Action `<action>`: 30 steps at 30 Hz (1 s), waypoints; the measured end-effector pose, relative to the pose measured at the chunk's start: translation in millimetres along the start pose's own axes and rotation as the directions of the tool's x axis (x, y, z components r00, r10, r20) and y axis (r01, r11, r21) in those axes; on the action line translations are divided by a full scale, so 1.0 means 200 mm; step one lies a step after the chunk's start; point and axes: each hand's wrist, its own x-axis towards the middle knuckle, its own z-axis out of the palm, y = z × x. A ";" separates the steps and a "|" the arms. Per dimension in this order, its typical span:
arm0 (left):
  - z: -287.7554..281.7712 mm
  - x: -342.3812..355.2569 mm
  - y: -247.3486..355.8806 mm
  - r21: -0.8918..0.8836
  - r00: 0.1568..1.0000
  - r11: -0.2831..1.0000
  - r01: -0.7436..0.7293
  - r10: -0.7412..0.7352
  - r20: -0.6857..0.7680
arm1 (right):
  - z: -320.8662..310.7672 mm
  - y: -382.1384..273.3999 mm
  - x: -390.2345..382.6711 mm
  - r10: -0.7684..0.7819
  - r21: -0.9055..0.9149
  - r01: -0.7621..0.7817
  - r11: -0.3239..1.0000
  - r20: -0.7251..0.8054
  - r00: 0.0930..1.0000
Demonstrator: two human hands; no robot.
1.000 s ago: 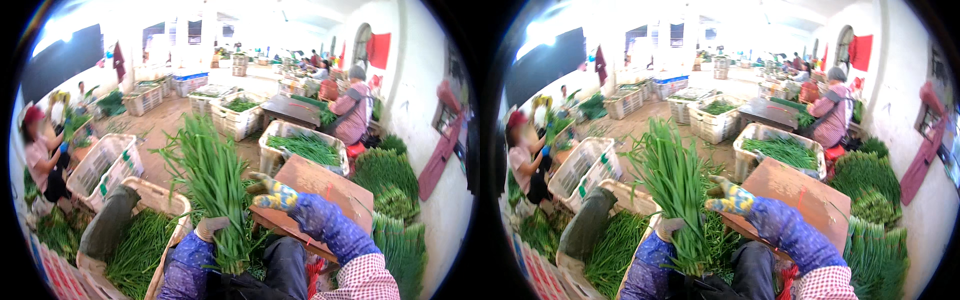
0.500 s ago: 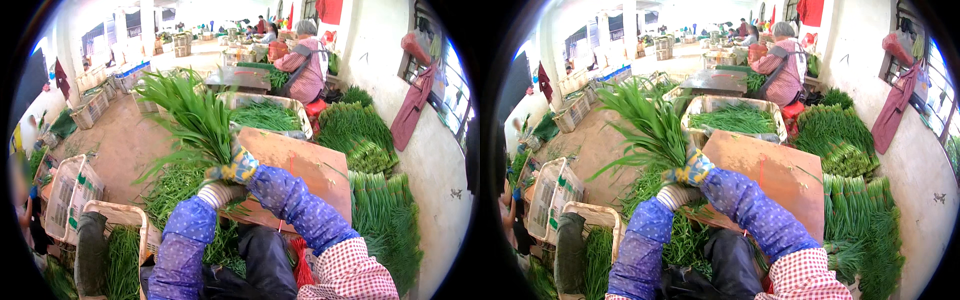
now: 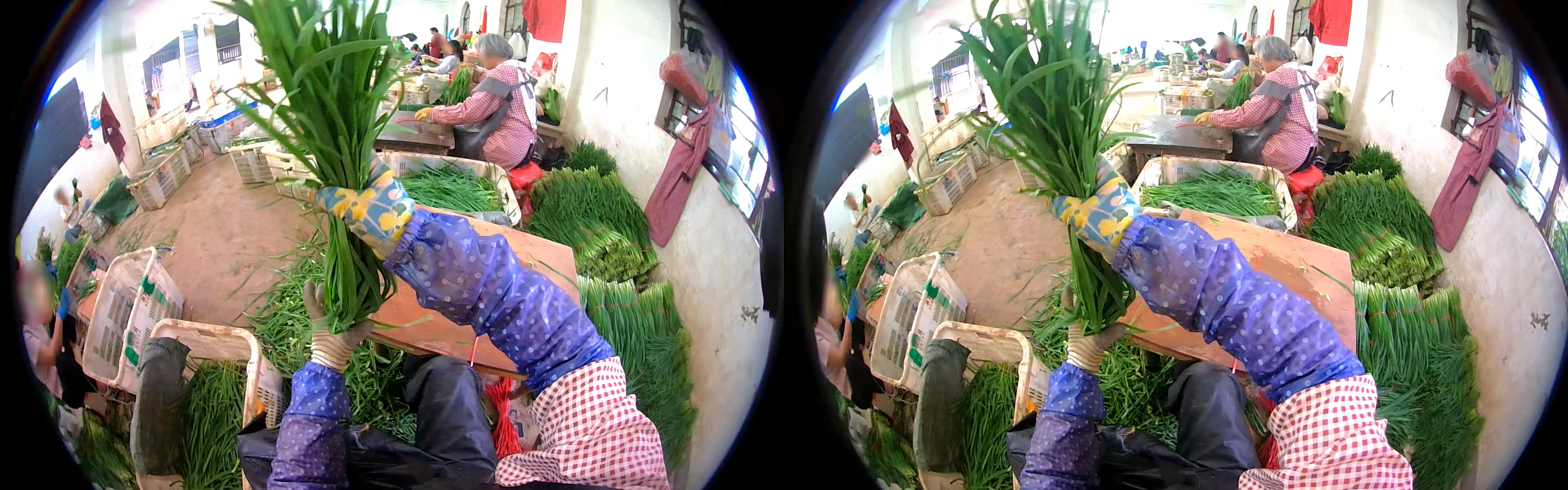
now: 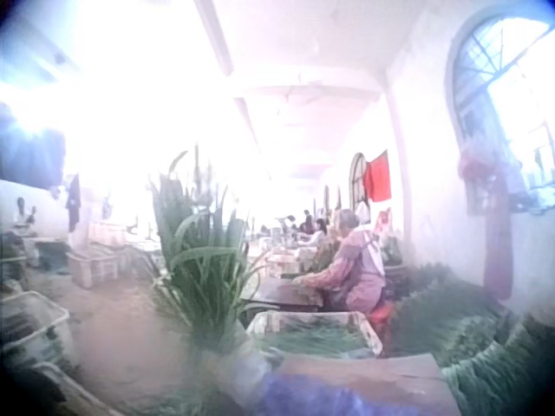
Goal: The person picks up green onions from a plastic crate, gathers them into a bunch, and ties them with a red string on a wooden table.
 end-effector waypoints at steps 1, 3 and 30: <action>-0.03 -0.01 0.02 -0.365 0.998 0.929 0.060 -0.068 -0.010 | 0.01 -0.01 0.01 0.019 0.119 -0.023 0.993 0.030 0.999; 0.20 -0.04 0.08 -0.374 0.979 0.925 0.061 -0.129 -0.160 | -0.04 -0.21 0.03 0.051 -0.056 -0.049 0.997 0.030 0.998; -0.64 -0.27 0.33 0.509 0.821 0.681 0.526 -0.563 -0.095 | 0.21 0.38 -0.02 -0.063 -0.420 0.839 0.346 0.882 0.468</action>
